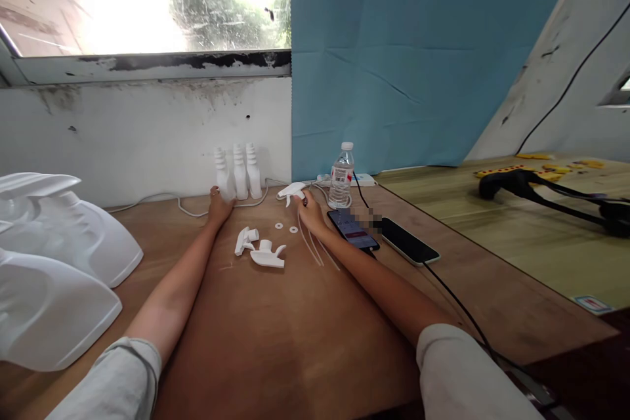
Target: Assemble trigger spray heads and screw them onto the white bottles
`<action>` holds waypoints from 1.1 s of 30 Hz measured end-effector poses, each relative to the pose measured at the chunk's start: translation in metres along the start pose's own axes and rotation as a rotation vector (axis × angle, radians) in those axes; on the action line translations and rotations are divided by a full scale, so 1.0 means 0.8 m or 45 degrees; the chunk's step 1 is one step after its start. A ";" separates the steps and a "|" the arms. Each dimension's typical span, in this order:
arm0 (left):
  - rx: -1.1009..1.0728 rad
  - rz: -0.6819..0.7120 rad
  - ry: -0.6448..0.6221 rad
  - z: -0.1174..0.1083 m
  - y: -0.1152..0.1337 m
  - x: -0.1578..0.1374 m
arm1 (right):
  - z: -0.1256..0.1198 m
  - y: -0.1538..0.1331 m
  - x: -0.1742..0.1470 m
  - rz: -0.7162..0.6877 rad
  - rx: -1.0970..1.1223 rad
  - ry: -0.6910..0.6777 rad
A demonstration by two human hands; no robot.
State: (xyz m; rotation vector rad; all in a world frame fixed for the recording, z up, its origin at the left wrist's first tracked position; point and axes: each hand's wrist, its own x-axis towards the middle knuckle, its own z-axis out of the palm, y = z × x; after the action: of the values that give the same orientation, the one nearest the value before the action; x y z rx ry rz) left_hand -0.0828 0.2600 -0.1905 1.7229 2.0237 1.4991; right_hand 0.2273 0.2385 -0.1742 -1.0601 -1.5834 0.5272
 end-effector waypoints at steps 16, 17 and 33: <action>-0.125 0.476 0.067 -0.033 0.031 -0.088 | 0.006 -0.020 0.014 -0.089 -0.248 -0.199; -0.147 0.493 0.044 -0.034 0.035 -0.092 | 0.008 -0.023 0.011 -0.086 -0.251 -0.225; -1.055 -0.149 -0.531 -0.041 0.123 -0.107 | 0.027 -0.113 -0.042 -0.177 -0.060 -0.594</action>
State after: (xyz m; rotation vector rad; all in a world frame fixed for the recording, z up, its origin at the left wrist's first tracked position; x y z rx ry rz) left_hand -0.0028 0.1614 -0.1469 1.3668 1.0447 1.4665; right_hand 0.1751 0.1690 -0.1268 -0.8914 -2.0699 0.6779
